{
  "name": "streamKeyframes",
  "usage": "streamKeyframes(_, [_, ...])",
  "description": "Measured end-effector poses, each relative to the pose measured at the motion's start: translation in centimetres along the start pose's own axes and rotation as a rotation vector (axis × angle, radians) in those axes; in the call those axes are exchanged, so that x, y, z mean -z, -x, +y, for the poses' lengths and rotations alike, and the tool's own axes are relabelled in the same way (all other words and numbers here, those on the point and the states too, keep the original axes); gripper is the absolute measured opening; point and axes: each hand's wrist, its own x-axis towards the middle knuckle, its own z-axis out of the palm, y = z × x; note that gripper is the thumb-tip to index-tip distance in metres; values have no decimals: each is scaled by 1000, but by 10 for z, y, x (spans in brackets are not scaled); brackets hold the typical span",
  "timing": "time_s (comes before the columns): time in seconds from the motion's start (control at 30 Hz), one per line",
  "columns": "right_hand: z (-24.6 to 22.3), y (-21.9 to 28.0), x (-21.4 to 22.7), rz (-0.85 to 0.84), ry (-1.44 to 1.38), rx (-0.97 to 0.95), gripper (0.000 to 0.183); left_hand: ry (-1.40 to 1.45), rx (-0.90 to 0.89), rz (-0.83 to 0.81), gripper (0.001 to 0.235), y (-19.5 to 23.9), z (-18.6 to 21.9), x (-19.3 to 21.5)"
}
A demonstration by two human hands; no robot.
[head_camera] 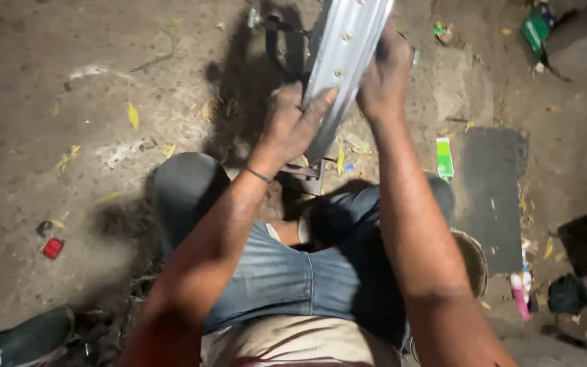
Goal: The person sits on the ground and uses a spoke wrench to tighten the spokes on a bicycle wheel mounted in a truing stand. They rotate the wheel and adjust multiple spokes throughout the clip.
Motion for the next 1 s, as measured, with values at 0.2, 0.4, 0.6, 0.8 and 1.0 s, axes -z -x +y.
streamKeyframes(0.2, [-52,104,-33,264,244,-501,19,175,23,-83,37,-18,12,2])
streamKeyframes(0.4, [-27,75,-13,257,306,-372,19,214,-82,68,34,-18,24,5])
streamKeyframes(0.6, [-59,62,19,255,98,-482,13,304,34,70,28,13,15,-1])
streamKeyframes(0.8, [-65,46,12,8,393,-305,12,341,-31,55,21,6,-3,-6])
streamKeyframes(1.0, [-87,15,23,-109,469,-284,13,290,117,62,25,9,8,-4])
